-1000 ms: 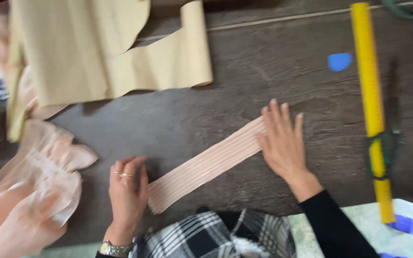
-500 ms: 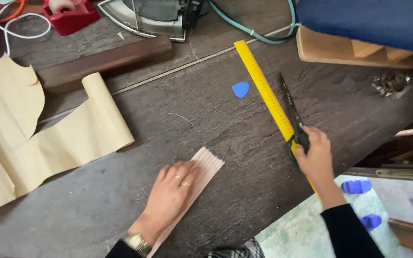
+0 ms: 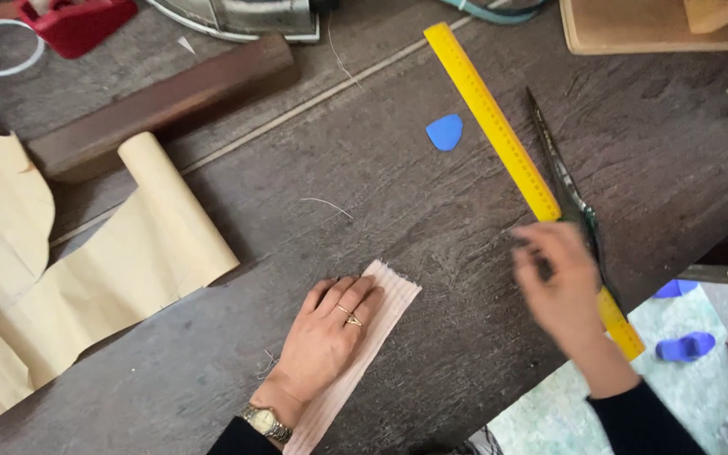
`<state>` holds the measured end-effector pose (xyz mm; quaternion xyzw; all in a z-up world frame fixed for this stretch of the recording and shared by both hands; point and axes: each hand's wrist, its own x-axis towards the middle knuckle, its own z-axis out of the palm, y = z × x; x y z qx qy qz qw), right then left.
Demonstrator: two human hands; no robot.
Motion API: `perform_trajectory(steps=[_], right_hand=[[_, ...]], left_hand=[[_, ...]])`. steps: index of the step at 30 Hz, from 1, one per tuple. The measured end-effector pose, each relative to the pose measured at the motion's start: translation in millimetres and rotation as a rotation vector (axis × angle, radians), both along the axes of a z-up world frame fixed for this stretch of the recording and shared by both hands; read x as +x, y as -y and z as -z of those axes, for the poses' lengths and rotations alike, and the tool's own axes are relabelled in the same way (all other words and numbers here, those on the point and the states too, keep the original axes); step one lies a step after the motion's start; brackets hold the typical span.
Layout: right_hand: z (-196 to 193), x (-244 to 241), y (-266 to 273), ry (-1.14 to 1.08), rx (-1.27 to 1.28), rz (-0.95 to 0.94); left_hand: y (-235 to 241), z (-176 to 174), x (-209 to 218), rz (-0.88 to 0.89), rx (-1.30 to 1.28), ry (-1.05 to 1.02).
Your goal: Marking and cutting fabric strips on a workbench in preparation for sewing
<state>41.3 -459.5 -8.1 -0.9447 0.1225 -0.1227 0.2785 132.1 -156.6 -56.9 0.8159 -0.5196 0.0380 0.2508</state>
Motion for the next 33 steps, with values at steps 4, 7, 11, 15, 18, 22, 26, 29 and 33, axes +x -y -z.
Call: perform_trajectory(steps=[4,7,11,15,18,22,26,29,33], right_hand=[[14.0,1.3,-46.3,-0.245,0.215,-0.042],[17.9,4.3,-62.8,-0.457,0.281,0.006],[24.4,9.6,-69.1,-0.472,0.26,-0.05],[28.0,9.4,-70.9,-0.388,0.245,-0.105],[26.5,8.3,-71.3,-0.356,0.282,-0.112],[28.9,8.4,-74.2,-0.325,0.25,-0.115],[31.7,10.4,-77.8,-0.356,0.178,-0.097],[32.7,12.9,-80.9,-0.397,0.169,-0.061],[34.8,13.9,-83.9,-0.418,0.138,0.001]], left_hand=[[-2.3,-10.5,-12.4,-0.036,0.003,-0.008],[-1.8,-11.5,-23.5,-0.032,0.008,-0.059],[-0.6,-8.8,-28.5,-0.042,-0.008,-0.069],[0.2,-10.5,-27.0,-0.056,-0.034,-0.071],[0.6,-8.9,-27.6,-0.061,-0.022,-0.065],[2.2,-10.6,-26.9,-0.067,-0.025,-0.052],[1.9,-9.1,-27.3,-0.064,0.0,-0.044],[1.2,-9.2,-27.8,-0.062,0.011,-0.048],[-1.4,-4.0,-30.3,-0.062,0.04,-0.04]])
